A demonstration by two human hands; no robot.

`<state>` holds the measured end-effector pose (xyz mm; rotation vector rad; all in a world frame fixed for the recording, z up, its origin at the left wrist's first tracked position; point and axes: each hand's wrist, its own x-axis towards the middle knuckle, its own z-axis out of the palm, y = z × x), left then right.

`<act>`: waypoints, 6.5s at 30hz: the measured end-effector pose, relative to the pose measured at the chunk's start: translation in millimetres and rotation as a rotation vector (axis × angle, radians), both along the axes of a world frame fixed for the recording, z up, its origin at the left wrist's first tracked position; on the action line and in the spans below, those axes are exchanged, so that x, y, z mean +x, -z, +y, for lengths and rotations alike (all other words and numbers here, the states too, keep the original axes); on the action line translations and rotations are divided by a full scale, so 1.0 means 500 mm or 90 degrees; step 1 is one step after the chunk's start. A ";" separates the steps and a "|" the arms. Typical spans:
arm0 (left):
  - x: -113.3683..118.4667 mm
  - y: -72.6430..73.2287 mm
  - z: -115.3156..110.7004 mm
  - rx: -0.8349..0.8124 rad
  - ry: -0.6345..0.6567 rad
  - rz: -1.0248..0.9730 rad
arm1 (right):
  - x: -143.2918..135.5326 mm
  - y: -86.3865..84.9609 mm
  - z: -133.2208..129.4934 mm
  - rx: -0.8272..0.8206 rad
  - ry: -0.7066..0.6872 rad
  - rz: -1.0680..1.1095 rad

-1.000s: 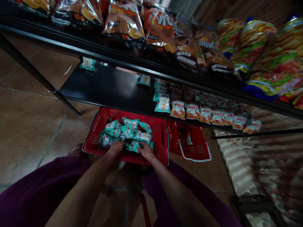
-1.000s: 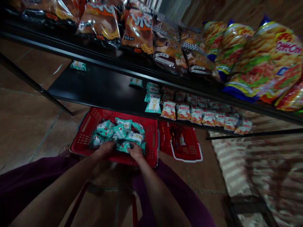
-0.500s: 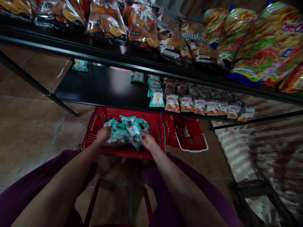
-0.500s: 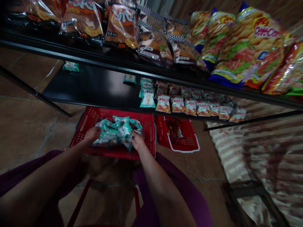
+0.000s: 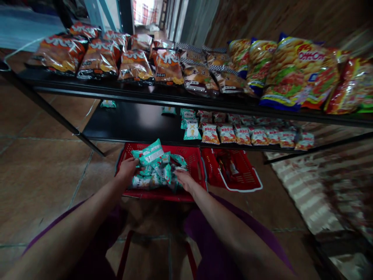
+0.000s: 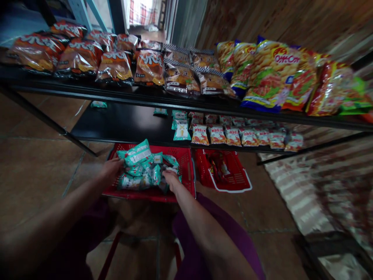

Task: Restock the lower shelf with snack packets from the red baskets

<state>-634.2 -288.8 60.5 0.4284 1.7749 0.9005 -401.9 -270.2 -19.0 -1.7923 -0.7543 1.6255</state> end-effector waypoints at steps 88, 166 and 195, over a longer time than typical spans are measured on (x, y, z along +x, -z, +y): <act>0.075 -0.079 0.026 0.128 -0.165 -0.284 | -0.059 -0.236 0.036 0.006 -0.198 0.202; 0.111 -0.112 0.005 0.068 -0.024 -0.513 | -0.033 -0.261 0.022 -0.027 -0.223 0.209; 0.131 -0.126 0.019 0.038 -0.101 -0.528 | -0.058 -0.277 -0.032 -0.018 -0.017 0.246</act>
